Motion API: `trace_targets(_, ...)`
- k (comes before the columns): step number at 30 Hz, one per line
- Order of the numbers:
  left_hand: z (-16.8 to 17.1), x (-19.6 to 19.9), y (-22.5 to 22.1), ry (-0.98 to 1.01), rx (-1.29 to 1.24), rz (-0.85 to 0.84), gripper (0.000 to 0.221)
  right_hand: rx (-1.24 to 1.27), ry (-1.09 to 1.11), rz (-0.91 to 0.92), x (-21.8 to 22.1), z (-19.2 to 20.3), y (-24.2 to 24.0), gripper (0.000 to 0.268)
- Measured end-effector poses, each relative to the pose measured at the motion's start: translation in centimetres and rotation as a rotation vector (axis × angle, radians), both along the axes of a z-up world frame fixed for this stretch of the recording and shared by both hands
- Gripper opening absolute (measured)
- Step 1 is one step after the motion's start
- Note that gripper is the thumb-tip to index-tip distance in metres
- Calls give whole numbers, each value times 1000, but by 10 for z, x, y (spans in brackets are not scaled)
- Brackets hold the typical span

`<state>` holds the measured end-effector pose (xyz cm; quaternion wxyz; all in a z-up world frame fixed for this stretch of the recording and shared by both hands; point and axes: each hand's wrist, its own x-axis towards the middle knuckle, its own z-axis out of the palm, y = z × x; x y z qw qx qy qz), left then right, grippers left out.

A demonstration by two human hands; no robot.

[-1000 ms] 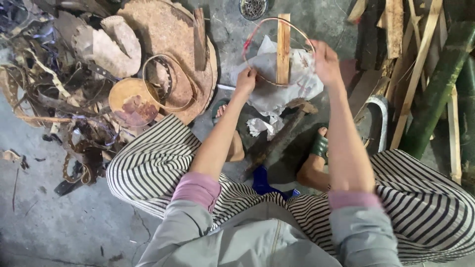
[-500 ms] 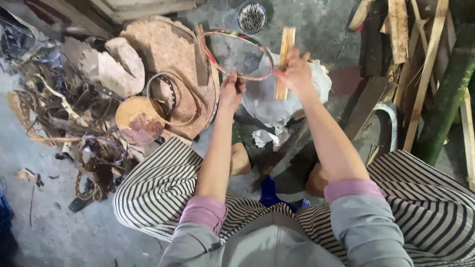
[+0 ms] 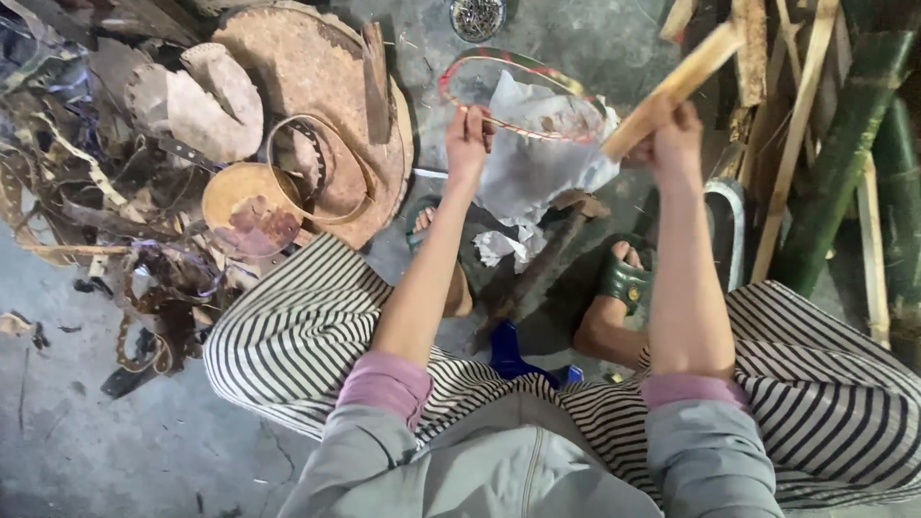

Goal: Assembling a circular wooden instrument base by bending and hammering wooden strips.

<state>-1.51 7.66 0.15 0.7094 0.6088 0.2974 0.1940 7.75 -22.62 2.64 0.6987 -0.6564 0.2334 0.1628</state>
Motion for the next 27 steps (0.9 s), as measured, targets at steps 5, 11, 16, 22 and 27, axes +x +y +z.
trace_targets(5, -8, 7, -12, 18, -113, -213, 22, 214, -160, -105, 12, 53, -19, 30)
trace_targets(11, -7, 14, -23, 139, 38, -248, 28, 320, -36, 26, 26, 82, 29, 25)
trace_targets(16, -14, 18, -25, 43, 156, -227, 27, 343, -119, 349, 29, 45, 44, 50)
trace_targets(22, -19, 10, -15, -14, -59, -246, 25, 286, 68, 575, 29, 38, 56, 51)
trace_targets(27, -18, 5, -10, 5, -55, -223, 24, 220, 104, 602, 27, 24, 66, 48)
